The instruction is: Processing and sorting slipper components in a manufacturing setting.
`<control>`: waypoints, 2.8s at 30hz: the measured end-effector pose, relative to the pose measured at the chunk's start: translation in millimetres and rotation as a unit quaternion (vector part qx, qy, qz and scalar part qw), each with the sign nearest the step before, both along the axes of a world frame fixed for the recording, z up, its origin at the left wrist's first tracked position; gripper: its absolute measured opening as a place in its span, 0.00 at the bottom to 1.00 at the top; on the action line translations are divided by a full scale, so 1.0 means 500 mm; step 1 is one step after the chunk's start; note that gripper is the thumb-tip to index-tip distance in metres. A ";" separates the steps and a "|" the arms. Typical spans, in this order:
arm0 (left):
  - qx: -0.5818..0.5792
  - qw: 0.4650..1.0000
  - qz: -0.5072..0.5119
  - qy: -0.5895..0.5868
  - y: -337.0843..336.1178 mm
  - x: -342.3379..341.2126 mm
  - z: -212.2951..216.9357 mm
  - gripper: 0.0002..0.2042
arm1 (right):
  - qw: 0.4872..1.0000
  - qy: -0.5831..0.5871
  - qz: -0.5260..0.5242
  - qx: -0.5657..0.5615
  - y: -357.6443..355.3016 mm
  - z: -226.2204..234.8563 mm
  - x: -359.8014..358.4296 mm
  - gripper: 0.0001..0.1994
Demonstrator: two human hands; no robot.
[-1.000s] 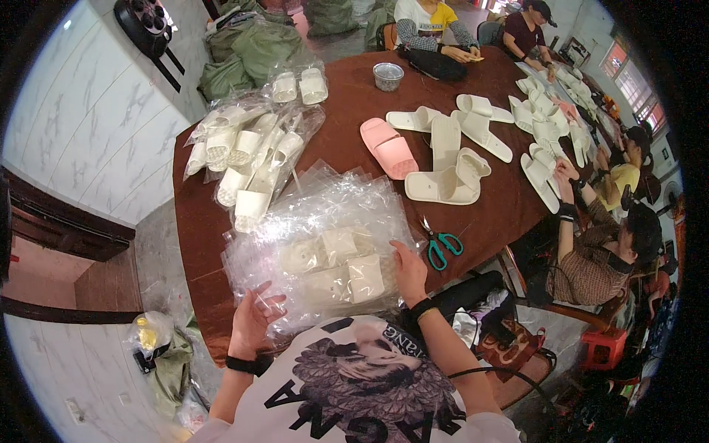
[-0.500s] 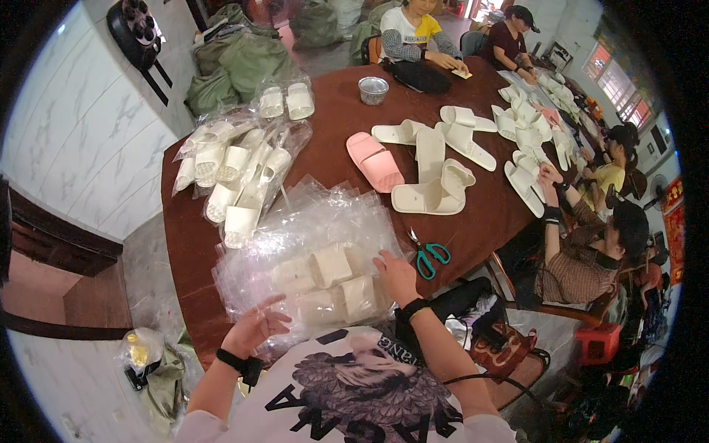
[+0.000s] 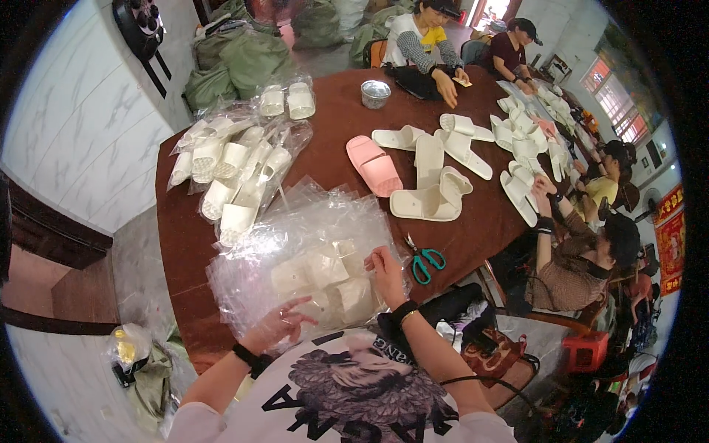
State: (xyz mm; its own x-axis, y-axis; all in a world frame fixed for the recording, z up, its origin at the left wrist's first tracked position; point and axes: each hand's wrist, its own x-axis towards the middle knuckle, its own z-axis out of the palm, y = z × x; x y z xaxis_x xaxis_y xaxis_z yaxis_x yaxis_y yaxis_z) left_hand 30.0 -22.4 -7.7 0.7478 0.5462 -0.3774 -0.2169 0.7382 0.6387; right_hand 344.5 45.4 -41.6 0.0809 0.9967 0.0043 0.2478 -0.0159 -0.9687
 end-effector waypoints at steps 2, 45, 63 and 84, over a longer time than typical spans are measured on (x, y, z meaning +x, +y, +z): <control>0.176 0.970 0.064 0.151 0.011 0.025 -0.050 0.31 | 1.000 0.028 -0.006 -0.007 0.002 0.017 -0.006 0.07; -0.034 0.918 0.391 0.048 -0.025 -0.071 0.066 0.14 | 0.950 -0.284 -0.128 0.014 0.029 -0.035 0.045 0.06; 0.228 0.686 0.575 0.384 -0.061 -0.237 0.232 0.15 | 0.930 -0.350 -0.102 -0.047 0.036 -0.071 0.033 0.08; 0.435 0.870 0.197 0.125 0.615 0.542 0.399 0.36 | 0.938 -0.345 -0.025 -0.019 0.016 -0.093 0.027 0.08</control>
